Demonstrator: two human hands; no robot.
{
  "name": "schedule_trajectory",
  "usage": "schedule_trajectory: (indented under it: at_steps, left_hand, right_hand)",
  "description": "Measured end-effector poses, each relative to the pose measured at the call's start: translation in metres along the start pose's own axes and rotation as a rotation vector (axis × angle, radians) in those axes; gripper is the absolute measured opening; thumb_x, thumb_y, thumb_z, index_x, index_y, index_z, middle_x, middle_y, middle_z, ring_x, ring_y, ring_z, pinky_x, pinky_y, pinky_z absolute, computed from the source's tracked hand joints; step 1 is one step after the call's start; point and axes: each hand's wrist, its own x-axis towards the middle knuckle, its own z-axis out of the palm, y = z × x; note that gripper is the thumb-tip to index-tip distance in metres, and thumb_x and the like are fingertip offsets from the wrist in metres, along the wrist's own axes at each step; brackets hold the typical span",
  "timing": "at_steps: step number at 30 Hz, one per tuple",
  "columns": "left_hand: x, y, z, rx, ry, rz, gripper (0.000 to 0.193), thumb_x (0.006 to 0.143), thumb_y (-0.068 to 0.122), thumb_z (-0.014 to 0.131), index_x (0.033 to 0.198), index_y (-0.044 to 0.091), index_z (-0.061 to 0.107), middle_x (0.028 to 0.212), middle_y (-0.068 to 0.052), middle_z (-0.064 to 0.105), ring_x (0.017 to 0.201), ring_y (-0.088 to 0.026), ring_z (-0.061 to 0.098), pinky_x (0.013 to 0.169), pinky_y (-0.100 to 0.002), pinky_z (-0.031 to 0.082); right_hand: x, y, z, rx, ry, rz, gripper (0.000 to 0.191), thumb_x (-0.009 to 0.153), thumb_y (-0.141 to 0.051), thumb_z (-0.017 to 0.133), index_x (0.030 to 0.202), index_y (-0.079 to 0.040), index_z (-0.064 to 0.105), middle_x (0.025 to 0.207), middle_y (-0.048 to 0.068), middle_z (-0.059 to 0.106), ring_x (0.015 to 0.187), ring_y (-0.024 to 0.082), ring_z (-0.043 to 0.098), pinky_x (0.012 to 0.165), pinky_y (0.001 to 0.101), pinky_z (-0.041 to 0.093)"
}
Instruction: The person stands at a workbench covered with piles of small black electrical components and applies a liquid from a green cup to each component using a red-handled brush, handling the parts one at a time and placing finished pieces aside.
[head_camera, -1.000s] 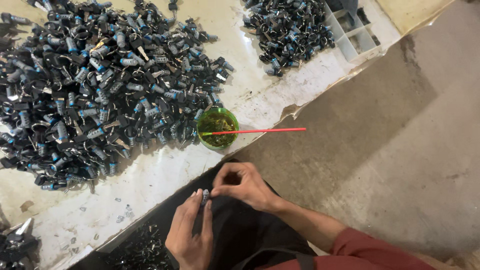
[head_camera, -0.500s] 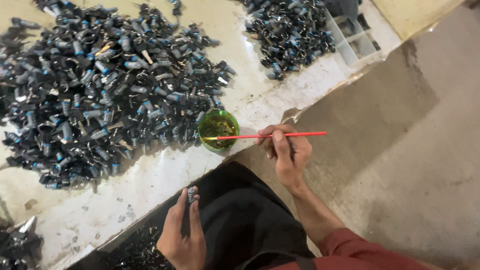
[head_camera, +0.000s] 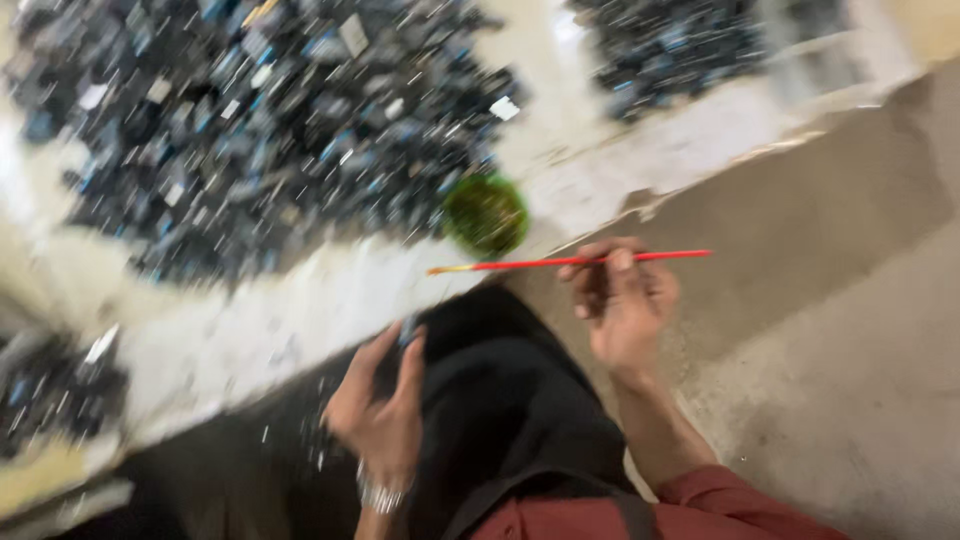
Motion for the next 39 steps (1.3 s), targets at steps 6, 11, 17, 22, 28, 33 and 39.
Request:
schedule_trajectory:
  at_steps: [6,11,17,22,28,33,39]
  left_hand:
    - [0.003,-0.014,-0.003,-0.269,-0.048,-0.047,0.028,0.09,0.001,0.08,0.117,0.001,0.073,0.097,-0.008,0.078,0.086,-0.014,0.075,0.08,-0.025,0.058]
    - [0.003,-0.019,-0.006,-0.265,-0.052,-0.048,0.03,0.089,0.001,0.082,0.117,0.001,0.073,0.096,-0.008,0.077,0.085,-0.013,0.074,0.08,-0.024,0.057]
    - [0.002,-0.021,-0.005,-0.295,-0.043,-0.03,0.031,0.09,0.002,0.082,0.119,0.001,0.073,0.1,-0.008,0.077,0.089,-0.014,0.074,0.083,-0.025,0.058]
    - [0.002,-0.024,-0.006,-0.296,-0.022,-0.012,0.031,0.089,0.001,0.083,0.118,0.001,0.073,0.103,-0.009,0.077,0.092,-0.015,0.075,0.085,-0.026,0.059]
    - [0.002,-0.021,-0.003,-0.31,-0.046,-0.009,0.031,0.089,0.001,0.082,0.119,0.001,0.073,0.101,-0.009,0.076,0.089,-0.015,0.074,0.083,-0.026,0.059]
    - [-0.004,-0.024,-0.018,-0.212,0.002,-0.035,0.031,0.088,0.003,0.084,0.116,0.003,0.073,0.097,-0.007,0.074,0.085,-0.017,0.074,0.08,-0.027,0.059]
    - [-0.016,-0.04,-0.044,0.236,0.306,-0.029,0.033,0.084,0.001,0.078,0.115,0.005,0.07,0.117,-0.014,0.067,0.116,-0.032,0.057,0.106,-0.042,0.044]
  right_hand:
    - [-0.012,0.018,-0.004,0.143,-0.002,0.122,0.032,0.116,-0.031,0.06,0.107,0.0,0.064,0.088,0.014,0.069,0.064,0.018,0.061,0.05,0.0265,0.041]
    - [-0.018,0.022,-0.004,0.16,0.035,0.13,0.032,0.119,-0.027,0.06,0.107,0.003,0.06,0.096,0.014,0.067,0.075,0.022,0.065,0.05,0.0286,0.04]
    - [-0.02,0.027,-0.002,0.073,-0.031,0.097,0.034,0.118,-0.028,0.06,0.107,0.005,0.06,0.086,0.018,0.066,0.064,0.02,0.06,0.049,0.0282,0.04]
    - [-0.019,0.022,-0.001,0.003,0.031,-0.054,0.035,0.117,-0.028,0.061,0.106,0.006,0.062,0.082,0.019,0.065,0.057,0.019,0.057,0.047,0.0266,0.037]
    - [-0.02,0.028,0.008,-0.046,0.086,-0.032,0.037,0.115,-0.03,0.064,0.099,0.003,0.059,0.09,0.014,0.066,0.063,0.021,0.062,0.042,0.0298,0.039]
    - [0.001,0.023,0.005,-0.008,0.187,-0.176,0.039,0.115,-0.032,0.064,0.103,0.005,0.06,0.08,0.016,0.064,0.052,0.016,0.051,0.044,0.0261,0.032]
    - [0.019,0.033,0.009,-0.457,-0.063,-0.165,0.04,0.119,-0.032,0.058,0.111,0.007,0.062,0.089,0.015,0.071,0.061,0.012,0.057,0.052,0.0241,0.039]
